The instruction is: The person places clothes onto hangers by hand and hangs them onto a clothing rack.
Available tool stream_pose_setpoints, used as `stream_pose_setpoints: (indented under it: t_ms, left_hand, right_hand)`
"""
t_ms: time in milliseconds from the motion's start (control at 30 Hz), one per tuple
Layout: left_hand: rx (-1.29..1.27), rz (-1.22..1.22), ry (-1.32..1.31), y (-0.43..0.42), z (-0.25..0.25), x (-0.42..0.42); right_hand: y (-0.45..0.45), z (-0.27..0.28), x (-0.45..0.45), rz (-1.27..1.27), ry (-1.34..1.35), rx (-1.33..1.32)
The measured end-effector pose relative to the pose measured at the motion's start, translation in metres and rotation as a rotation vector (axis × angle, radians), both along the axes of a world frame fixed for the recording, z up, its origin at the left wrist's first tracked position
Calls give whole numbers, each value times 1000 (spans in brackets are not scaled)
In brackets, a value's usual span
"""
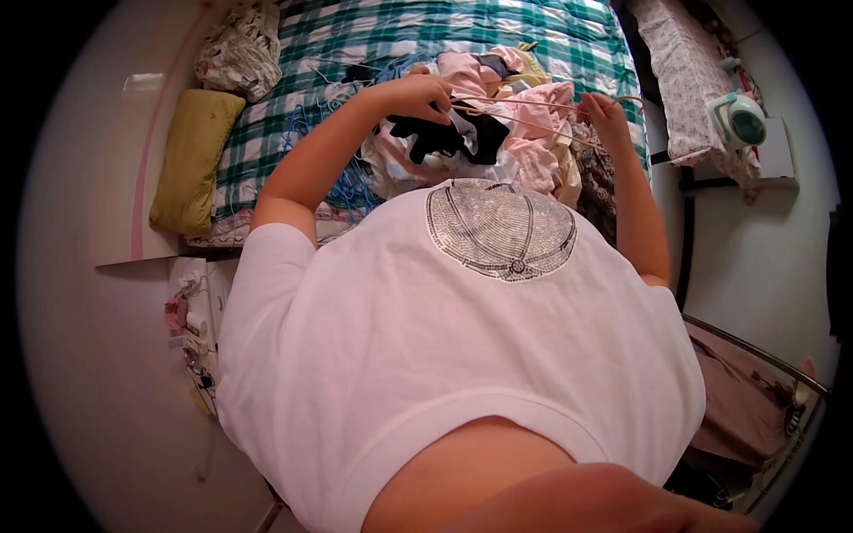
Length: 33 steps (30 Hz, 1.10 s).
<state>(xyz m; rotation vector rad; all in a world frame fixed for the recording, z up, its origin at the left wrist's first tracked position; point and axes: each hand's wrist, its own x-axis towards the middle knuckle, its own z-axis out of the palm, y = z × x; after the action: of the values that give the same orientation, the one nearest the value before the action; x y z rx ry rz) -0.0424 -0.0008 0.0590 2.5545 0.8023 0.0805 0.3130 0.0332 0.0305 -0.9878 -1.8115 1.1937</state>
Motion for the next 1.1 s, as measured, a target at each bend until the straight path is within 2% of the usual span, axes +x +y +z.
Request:
stream_pose_setpoints:
  t_ms: [133, 233, 367, 400, 500, 533, 633, 667, 767, 800, 967, 1100]
  left_hand:
    - [-48, 27, 60, -1, 9, 8]
    - [-43, 30, -25, 0, 8, 17]
    - [-77, -9, -178, 0, 16, 37]
    - [-3, -10, -149, 2, 13, 40]
    - [182, 32, -384, 8, -2, 41]
    - [359, 109, -384, 9, -5, 40]
    - [501, 273, -194, 2, -5, 30]
    - [385, 355, 72, 1, -3, 30]
    - [393, 345, -10, 3, -12, 33]
    - [428, 341, -114, -6, -1, 41]
    - [466, 317, -163, -6, 2, 51]
    - [456, 442, -237, -9, 0, 47]
  right_hand:
    - [3, -18, -22, -9, -4, 33]
    - [-4, -24, -49, -6, -105, 31]
    - [-18, -37, -95, -63, -137, 174]
    - [-19, -43, -104, -70, -41, 117]
    - [-22, -42, -112, -122, 100, 37]
    - [-23, -36, -112, -146, 123, 26]
    - [-23, -28, -105, -162, 112, 29]
    - [-21, -25, -102, -159, 73, 27]
    - [-29, -13, -108, -108, 163, 51]
    - [-28, -10, -113, -91, 180, 74]
    - [-17, -7, -125, -9, 139, 175]
    - [-22, -5, -119, -277, -53, 619]
